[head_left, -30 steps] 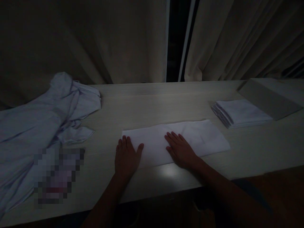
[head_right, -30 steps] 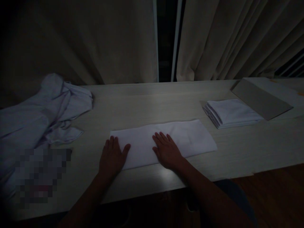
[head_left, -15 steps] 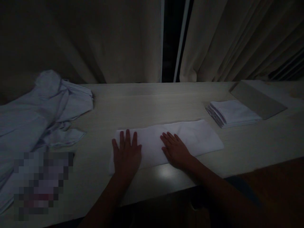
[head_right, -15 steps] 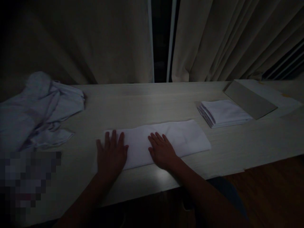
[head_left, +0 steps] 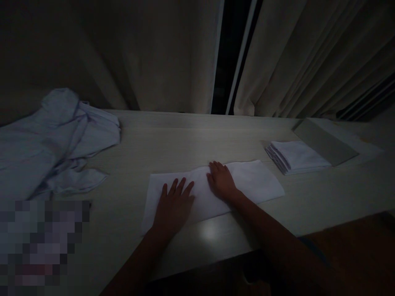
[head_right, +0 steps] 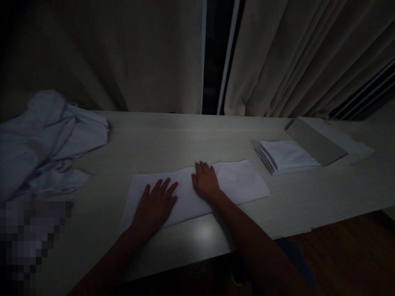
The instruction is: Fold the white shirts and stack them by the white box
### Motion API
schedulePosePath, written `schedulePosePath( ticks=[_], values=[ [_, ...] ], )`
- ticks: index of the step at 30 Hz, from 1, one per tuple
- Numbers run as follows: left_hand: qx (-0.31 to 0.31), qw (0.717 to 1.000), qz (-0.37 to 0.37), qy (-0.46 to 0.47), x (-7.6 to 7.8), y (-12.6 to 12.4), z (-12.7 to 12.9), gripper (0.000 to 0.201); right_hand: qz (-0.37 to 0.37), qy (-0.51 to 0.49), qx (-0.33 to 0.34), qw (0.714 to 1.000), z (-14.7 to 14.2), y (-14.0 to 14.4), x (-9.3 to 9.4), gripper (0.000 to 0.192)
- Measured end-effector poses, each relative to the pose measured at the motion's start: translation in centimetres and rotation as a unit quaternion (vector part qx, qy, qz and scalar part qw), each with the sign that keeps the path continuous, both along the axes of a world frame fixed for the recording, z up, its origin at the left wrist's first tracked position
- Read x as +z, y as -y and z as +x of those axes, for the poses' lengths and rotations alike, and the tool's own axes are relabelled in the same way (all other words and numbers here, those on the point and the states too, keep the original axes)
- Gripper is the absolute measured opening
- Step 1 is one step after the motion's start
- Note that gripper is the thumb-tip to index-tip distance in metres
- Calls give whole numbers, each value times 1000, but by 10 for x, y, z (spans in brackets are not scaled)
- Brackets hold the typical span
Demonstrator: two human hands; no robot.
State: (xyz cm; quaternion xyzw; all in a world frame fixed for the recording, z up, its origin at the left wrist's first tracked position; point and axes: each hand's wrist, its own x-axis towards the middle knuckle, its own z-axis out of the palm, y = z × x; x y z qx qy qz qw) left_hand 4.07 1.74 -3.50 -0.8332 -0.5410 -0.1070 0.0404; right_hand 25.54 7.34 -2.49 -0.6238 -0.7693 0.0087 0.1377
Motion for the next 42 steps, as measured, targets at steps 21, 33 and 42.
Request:
schedulePosePath(
  ticks=[21, 33, 42],
  values=[
    [11, 1000, 7, 17, 0, 3, 3, 54, 46, -78, 41, 995, 16, -18, 0, 35],
    [15, 1000, 8, 7, 0, 1, 4, 54, 165, -81, -39, 982, 11, 1, -7, 40],
    [9, 1000, 12, 16, 0, 2, 3, 54, 65, -20, 22, 997, 10, 18, 1, 33]
  ],
)
